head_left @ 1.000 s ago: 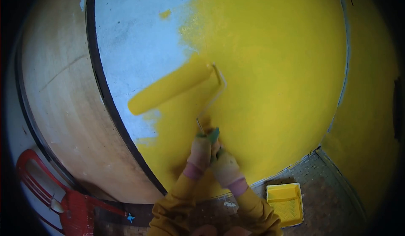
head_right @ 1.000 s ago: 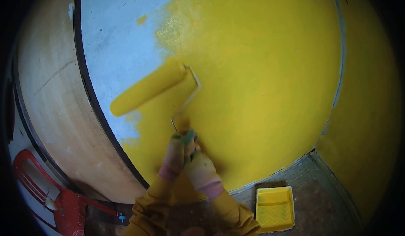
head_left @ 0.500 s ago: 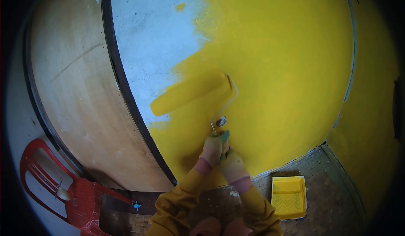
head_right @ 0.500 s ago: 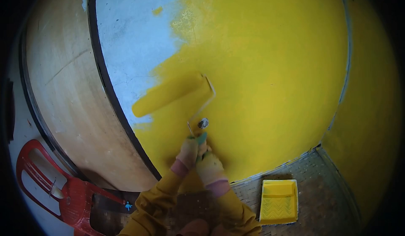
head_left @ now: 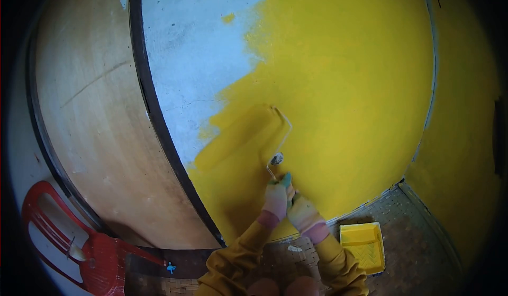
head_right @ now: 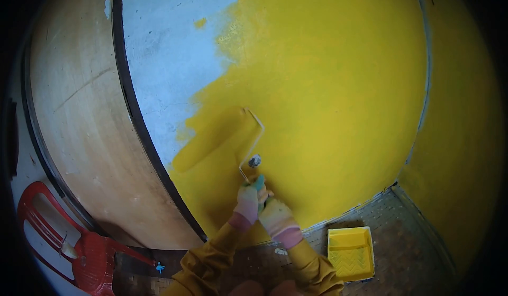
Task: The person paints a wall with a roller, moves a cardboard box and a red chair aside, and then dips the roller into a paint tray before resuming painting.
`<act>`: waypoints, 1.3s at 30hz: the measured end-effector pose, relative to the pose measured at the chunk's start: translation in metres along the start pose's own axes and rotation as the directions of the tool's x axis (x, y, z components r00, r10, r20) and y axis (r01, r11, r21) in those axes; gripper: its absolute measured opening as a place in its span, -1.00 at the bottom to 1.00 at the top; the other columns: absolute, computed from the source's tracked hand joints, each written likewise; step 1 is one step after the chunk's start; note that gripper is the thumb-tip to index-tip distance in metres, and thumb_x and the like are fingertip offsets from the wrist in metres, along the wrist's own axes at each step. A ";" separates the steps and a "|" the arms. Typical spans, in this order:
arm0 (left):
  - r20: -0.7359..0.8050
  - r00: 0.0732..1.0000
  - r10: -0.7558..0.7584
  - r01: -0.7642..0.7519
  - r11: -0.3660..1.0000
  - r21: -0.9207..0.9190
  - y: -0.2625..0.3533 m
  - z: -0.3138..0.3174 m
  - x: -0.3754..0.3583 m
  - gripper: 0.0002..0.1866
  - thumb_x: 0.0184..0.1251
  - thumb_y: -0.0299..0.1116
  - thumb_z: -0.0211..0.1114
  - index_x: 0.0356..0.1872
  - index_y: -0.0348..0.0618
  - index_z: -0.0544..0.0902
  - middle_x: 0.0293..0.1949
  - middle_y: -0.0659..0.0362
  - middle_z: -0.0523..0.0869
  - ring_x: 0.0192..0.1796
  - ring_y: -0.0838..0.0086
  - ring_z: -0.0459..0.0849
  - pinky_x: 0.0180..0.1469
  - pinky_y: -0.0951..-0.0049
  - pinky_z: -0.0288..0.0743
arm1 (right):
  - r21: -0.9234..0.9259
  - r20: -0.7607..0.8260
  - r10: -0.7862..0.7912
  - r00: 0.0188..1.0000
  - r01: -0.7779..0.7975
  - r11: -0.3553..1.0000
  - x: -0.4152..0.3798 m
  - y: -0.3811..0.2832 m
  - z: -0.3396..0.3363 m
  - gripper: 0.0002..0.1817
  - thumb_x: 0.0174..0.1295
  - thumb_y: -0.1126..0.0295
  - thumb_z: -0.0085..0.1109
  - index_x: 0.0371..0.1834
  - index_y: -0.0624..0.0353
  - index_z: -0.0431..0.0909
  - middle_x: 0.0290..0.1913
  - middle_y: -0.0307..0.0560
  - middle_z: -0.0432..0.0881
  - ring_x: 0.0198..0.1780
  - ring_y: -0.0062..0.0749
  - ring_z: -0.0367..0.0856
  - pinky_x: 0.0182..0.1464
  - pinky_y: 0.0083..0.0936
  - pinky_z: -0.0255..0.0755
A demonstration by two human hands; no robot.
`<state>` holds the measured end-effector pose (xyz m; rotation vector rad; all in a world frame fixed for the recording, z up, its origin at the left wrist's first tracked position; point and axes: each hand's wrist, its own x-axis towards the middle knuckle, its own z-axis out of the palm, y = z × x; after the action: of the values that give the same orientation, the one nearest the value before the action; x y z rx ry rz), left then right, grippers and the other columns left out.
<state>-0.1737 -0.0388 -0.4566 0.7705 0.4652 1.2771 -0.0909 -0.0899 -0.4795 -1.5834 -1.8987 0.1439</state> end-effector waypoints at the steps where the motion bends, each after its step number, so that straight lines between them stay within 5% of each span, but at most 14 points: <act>1: 0.000 1.000 -0.003 0.003 1.000 0.002 0.006 0.002 0.002 -0.88 0.23 -0.36 0.10 -0.38 -0.18 0.42 -0.81 0.34 0.21 -0.80 0.61 0.12 -0.48 0.44 0.36 | 0.001 0.000 0.003 1.000 -0.003 1.000 0.004 -0.003 -0.005 -0.74 0.17 0.29 -0.17 -0.32 0.30 0.39 -0.45 0.19 0.47 -0.43 0.12 0.45 -0.36 -0.18 0.35; 4: 0.014 0.996 0.087 -0.087 0.996 -0.001 0.012 0.000 0.002 -0.90 0.23 -0.38 0.10 -0.38 -0.17 0.42 -0.81 0.33 0.21 -0.81 0.60 0.12 -0.48 0.43 0.35 | -0.064 -0.065 -0.181 0.981 0.177 0.982 0.005 -0.006 -0.001 -0.66 0.17 0.22 -0.20 -0.32 0.32 0.41 -0.33 0.27 0.52 -0.36 0.14 0.51 -0.30 -0.14 0.41; 10: -0.064 0.998 -0.013 0.015 0.999 0.039 -0.018 -0.018 -0.020 -0.88 0.24 -0.37 0.09 -0.40 -0.19 0.42 -0.82 0.35 0.20 -0.81 0.61 0.12 -0.46 0.44 0.35 | 0.029 -0.071 0.052 0.996 -0.050 0.998 -0.028 -0.003 0.019 -0.78 0.13 0.39 -0.14 -0.27 0.34 0.35 -0.48 0.20 0.46 -0.46 0.01 0.47 -0.42 -0.24 0.38; 13: -0.049 0.997 0.065 -0.066 0.998 -0.014 0.003 -0.002 -0.006 -0.88 0.24 -0.38 0.08 -0.41 -0.20 0.42 -0.83 0.35 0.20 -0.81 0.62 0.12 -0.46 0.46 0.35 | -0.164 -0.068 -0.259 0.964 0.245 0.956 -0.004 -0.008 -0.006 -0.78 0.11 0.38 -0.17 -0.32 0.35 0.35 -0.51 0.15 0.48 -0.49 0.07 0.47 -0.44 -0.19 0.39; 17: -0.006 0.999 0.048 -0.048 0.998 0.050 0.011 -0.018 -0.009 -0.87 0.25 -0.35 0.07 -0.41 -0.19 0.41 -0.82 0.35 0.21 -0.80 0.63 0.12 -0.46 0.47 0.34 | -0.261 -0.121 -0.386 0.914 0.346 0.901 -0.001 -0.004 0.023 -0.78 0.13 0.37 -0.17 -0.33 0.34 0.35 -0.50 0.15 0.48 -0.50 0.08 0.47 -0.46 -0.19 0.39; 19: -0.067 0.998 0.005 0.002 0.995 0.104 -0.004 -0.033 -0.024 -0.86 0.25 -0.35 0.07 -0.42 -0.18 0.41 -0.82 0.34 0.21 -0.80 0.62 0.13 -0.47 0.47 0.34 | 0.091 -0.093 -0.070 0.993 0.079 0.993 -0.022 0.007 0.063 -0.74 0.16 0.31 -0.19 -0.34 0.33 0.36 -0.48 0.17 0.50 -0.47 0.10 0.47 -0.42 -0.16 0.38; 22: -0.125 0.990 -0.068 0.087 0.985 0.152 -0.011 -0.041 -0.029 -0.86 0.24 -0.35 0.09 -0.44 -0.18 0.41 -0.81 0.33 0.23 -0.79 0.60 0.16 -0.48 0.46 0.34 | 0.182 -0.002 0.148 0.989 -0.145 0.972 -0.037 -0.015 0.043 -0.74 0.13 0.30 -0.10 -0.28 0.31 0.39 -0.42 0.22 0.49 -0.37 0.12 0.46 -0.34 -0.16 0.37; 26: -0.069 0.997 -0.039 0.047 0.992 0.114 0.022 -0.018 -0.010 -0.87 0.24 -0.37 0.08 -0.44 -0.18 0.40 -0.78 0.34 0.23 -0.77 0.61 0.18 -0.49 0.47 0.34 | 0.155 -0.068 0.067 0.995 -0.056 0.986 -0.002 -0.020 0.030 -0.71 0.14 0.27 -0.10 -0.27 0.32 0.40 -0.37 0.26 0.49 -0.30 0.11 0.47 -0.31 -0.14 0.37; 29: -0.050 0.996 0.070 -0.054 0.962 0.266 0.049 -0.026 -0.002 -0.89 0.23 -0.37 0.07 -0.38 -0.20 0.42 -0.78 0.32 0.25 -0.76 0.58 0.25 -0.56 0.46 0.34 | 0.095 -0.053 -0.066 0.996 0.070 0.993 0.018 -0.034 0.044 -0.70 0.15 0.24 -0.09 -0.29 0.31 0.40 -0.35 0.28 0.50 -0.27 0.11 0.48 -0.30 -0.14 0.36; 31: -0.152 0.988 0.043 0.022 0.917 0.398 0.052 -0.033 -0.019 -0.86 0.22 -0.36 0.09 -0.34 -0.22 0.42 -0.77 0.30 0.28 -0.74 0.57 0.31 -0.57 0.45 0.35 | 0.448 0.069 0.177 0.982 -0.189 0.874 0.011 -0.051 0.060 -0.70 0.16 0.24 -0.08 -0.27 0.29 0.42 -0.31 0.24 0.51 -0.27 0.09 0.49 -0.30 -0.22 0.38; 33: -0.252 0.967 0.020 0.132 0.812 0.569 0.038 -0.059 -0.032 -0.82 0.19 -0.35 0.13 -0.30 -0.25 0.43 -0.75 0.27 0.34 -0.70 0.56 0.40 -0.58 0.45 0.37 | 0.541 -0.094 0.066 0.993 -0.005 0.841 -0.013 -0.051 0.097 -0.65 0.16 0.18 -0.12 -0.17 0.23 0.40 -0.34 0.24 0.51 -0.31 0.13 0.47 -0.31 -0.16 0.38; 36: -0.241 0.969 -0.046 0.194 0.747 0.636 0.024 -0.095 -0.045 -0.81 0.17 -0.36 0.15 -0.28 -0.26 0.44 -0.74 0.24 0.38 -0.68 0.55 0.43 -0.59 0.46 0.38 | 0.711 -0.151 0.171 0.974 -0.013 0.703 -0.038 -0.053 0.150 -0.61 0.13 0.19 -0.09 -0.06 0.23 0.35 -0.28 0.22 0.50 -0.27 0.11 0.48 -0.33 -0.17 0.38; 39: -0.188 0.979 -0.074 0.184 0.709 0.680 0.042 -0.086 -0.042 -0.83 0.17 -0.35 0.16 -0.34 -0.24 0.45 -0.74 0.24 0.39 -0.69 0.55 0.42 -0.59 0.49 0.36 | 0.672 -0.215 0.178 0.960 0.013 0.740 -0.027 -0.063 0.157 -0.58 0.13 0.23 -0.08 0.02 0.22 0.28 -0.29 0.20 0.50 -0.26 0.11 0.49 -0.33 -0.18 0.39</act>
<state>-0.2721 -0.0537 -0.4881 1.2530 1.1494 1.0125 -0.2270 -0.0817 -0.5828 -1.1095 -1.3353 0.5620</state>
